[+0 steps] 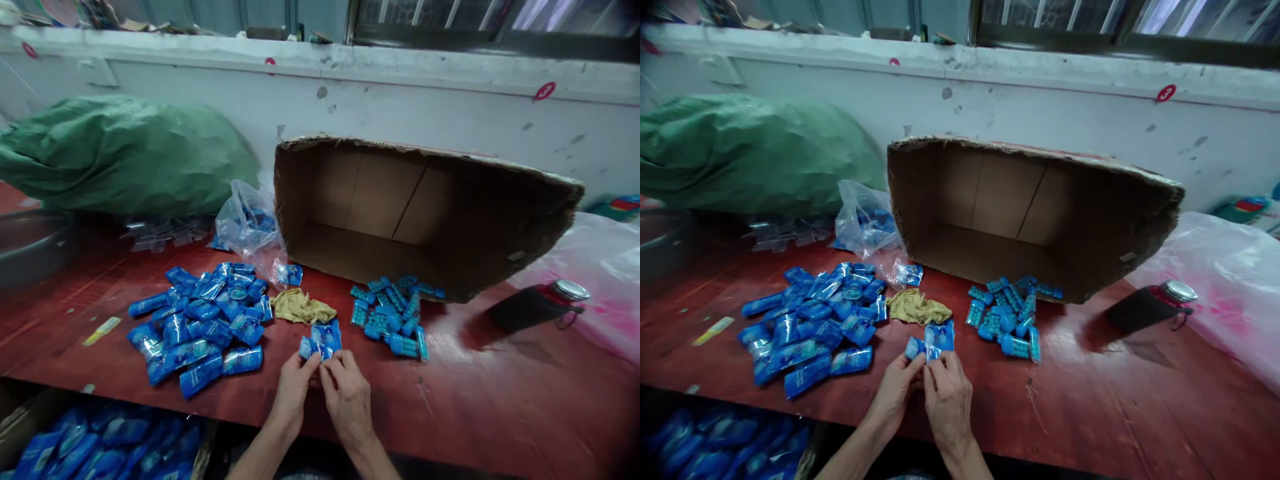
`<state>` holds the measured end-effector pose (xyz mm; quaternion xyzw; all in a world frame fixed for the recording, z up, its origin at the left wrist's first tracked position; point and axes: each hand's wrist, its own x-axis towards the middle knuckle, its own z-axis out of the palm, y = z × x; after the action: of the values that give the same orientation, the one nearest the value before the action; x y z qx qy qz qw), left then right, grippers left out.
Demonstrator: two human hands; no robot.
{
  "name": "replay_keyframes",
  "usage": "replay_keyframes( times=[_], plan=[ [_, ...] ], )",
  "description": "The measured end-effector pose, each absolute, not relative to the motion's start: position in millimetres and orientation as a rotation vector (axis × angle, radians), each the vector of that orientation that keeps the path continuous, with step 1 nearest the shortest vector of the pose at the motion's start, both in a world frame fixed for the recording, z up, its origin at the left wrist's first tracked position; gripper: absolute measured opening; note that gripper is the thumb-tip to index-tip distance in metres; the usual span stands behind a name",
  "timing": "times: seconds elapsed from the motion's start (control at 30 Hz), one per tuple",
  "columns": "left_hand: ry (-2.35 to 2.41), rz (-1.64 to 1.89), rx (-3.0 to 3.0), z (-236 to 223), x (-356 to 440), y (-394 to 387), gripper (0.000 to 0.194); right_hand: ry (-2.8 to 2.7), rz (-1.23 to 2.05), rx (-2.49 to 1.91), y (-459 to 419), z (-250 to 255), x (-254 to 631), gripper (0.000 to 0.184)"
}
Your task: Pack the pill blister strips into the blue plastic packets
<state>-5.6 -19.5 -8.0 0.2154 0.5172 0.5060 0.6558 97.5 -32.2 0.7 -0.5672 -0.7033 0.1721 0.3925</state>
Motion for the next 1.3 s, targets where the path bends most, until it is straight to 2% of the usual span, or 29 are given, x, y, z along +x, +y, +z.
replay_keyframes(
  times=[0.07, 0.13, 0.23, 0.27, 0.33, 0.57, 0.87, 0.97, 1.07, 1.13, 1.2, 1.3],
  plan=[
    [1.169, 1.175, 0.444, -7, -7, -20, 0.032, -1.591, 0.641, -1.408, -32, 2, 96, 0.017],
    [1.213, 1.169, 0.442, -6, -10, -20, 0.031, -1.372, 0.939, -1.396, -27, 3, 97, 0.026],
    [1.327, 1.191, 0.475, -7, -12, -21, 0.028, -1.166, 1.338, -1.361, -18, 0, 97, 0.012],
    [1.37, 1.21, 0.485, -8, -12, -21, 0.026, -1.138, 1.389, -1.357, -16, -1, 96, 0.017],
    [1.437, 1.261, 0.488, -11, -11, -21, 0.024, -1.109, 1.368, -1.36, -15, -6, 91, 0.023],
    [1.34, 1.334, 0.368, -14, 4, -15, 0.027, -1.07, 1.232, -1.363, -16, -19, 79, 0.025],
    [1.14, 1.089, 0.352, -1, -12, -20, 0.037, -1.264, 1.175, -1.384, -22, -6, 94, 0.029],
    [1.16, 1.099, 0.311, -1, -15, -22, 0.035, -1.586, 0.969, -1.431, -17, 8, 112, 0.031],
    [1.149, 1.093, 0.238, -2, -16, -24, 0.03, -1.804, 0.397, -1.71, 3, 16, 139, 0.02],
    [1.139, 1.082, 0.201, 0, -17, -26, 0.025, -1.844, 0.076, -1.962, 23, 15, 153, 0.03],
    [1.125, 1.06, 0.176, 4, -18, -27, 0.019, -1.949, -0.068, -2.082, 42, 13, 159, 0.035],
    [1.123, 0.999, 0.122, 13, -19, -27, 0.013, -2.118, -0.079, -2.101, 65, 10, 154, 0.034]
  ],
)
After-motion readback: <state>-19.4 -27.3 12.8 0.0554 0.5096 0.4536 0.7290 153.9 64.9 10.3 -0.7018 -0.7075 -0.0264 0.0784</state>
